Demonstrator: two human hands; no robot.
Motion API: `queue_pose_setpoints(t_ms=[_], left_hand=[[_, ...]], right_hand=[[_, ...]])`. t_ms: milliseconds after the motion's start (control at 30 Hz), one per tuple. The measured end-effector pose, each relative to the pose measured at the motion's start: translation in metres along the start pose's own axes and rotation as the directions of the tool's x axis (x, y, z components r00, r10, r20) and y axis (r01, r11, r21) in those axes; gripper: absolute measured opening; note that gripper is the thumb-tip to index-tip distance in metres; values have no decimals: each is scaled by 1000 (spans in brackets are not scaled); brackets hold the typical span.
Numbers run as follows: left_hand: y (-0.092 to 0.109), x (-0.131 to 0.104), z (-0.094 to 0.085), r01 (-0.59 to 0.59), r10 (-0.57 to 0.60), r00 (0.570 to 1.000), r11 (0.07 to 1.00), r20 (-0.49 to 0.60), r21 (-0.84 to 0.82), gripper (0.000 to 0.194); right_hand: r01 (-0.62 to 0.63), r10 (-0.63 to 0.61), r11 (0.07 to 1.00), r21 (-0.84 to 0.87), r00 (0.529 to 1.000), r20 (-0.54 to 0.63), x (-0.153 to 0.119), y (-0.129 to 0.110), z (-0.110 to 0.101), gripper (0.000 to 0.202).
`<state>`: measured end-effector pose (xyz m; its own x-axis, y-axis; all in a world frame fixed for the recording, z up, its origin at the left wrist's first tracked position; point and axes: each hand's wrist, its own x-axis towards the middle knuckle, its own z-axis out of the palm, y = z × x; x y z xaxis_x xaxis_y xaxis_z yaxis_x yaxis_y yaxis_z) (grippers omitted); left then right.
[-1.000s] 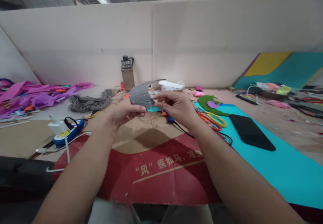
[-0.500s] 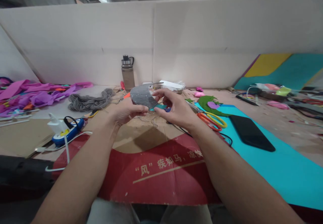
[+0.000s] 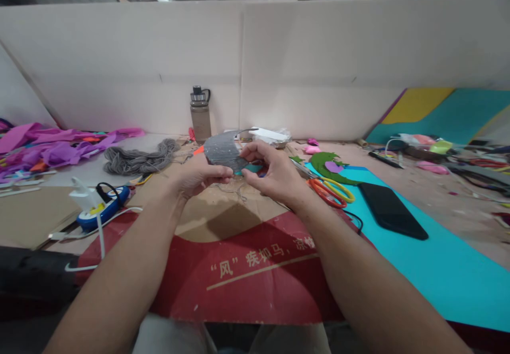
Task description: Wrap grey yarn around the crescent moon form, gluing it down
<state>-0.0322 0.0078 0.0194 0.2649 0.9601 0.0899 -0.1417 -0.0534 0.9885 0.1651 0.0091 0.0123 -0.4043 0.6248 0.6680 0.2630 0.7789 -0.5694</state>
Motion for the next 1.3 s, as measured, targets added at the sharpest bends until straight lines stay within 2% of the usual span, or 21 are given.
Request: queue_pose_setpoints(t_ms=[233, 433, 567, 700, 933, 1300], left_hand=[[-2, 0, -2, -42, 40, 998, 999, 48, 30, 33], [0, -1, 2, -65, 64, 997, 998, 38, 14, 35], [2, -2, 3, -60, 59, 998, 998, 37, 16, 44], [4, -3, 3, -60, 60, 997, 998, 45, -8, 49], [4, -4, 8, -68, 67, 997, 998, 36, 17, 37], [3, -4, 10, -128, 126, 991, 991, 52, 28, 51]], right_hand=[[-36, 35, 999, -16, 999, -41, 0, -4, 1, 19], [-57, 57, 998, 12, 996, -63, 0, -3, 5, 19], [-70, 73, 983, 172, 997, -12, 2, 1, 2, 23], [-106, 102, 944, 311, 994, 29, 2, 2, -2, 34], [-161, 163, 956, 244, 987, 11, 1, -2, 6, 30], [-173, 184, 942, 289, 983, -13, 5, 0, 8, 30]])
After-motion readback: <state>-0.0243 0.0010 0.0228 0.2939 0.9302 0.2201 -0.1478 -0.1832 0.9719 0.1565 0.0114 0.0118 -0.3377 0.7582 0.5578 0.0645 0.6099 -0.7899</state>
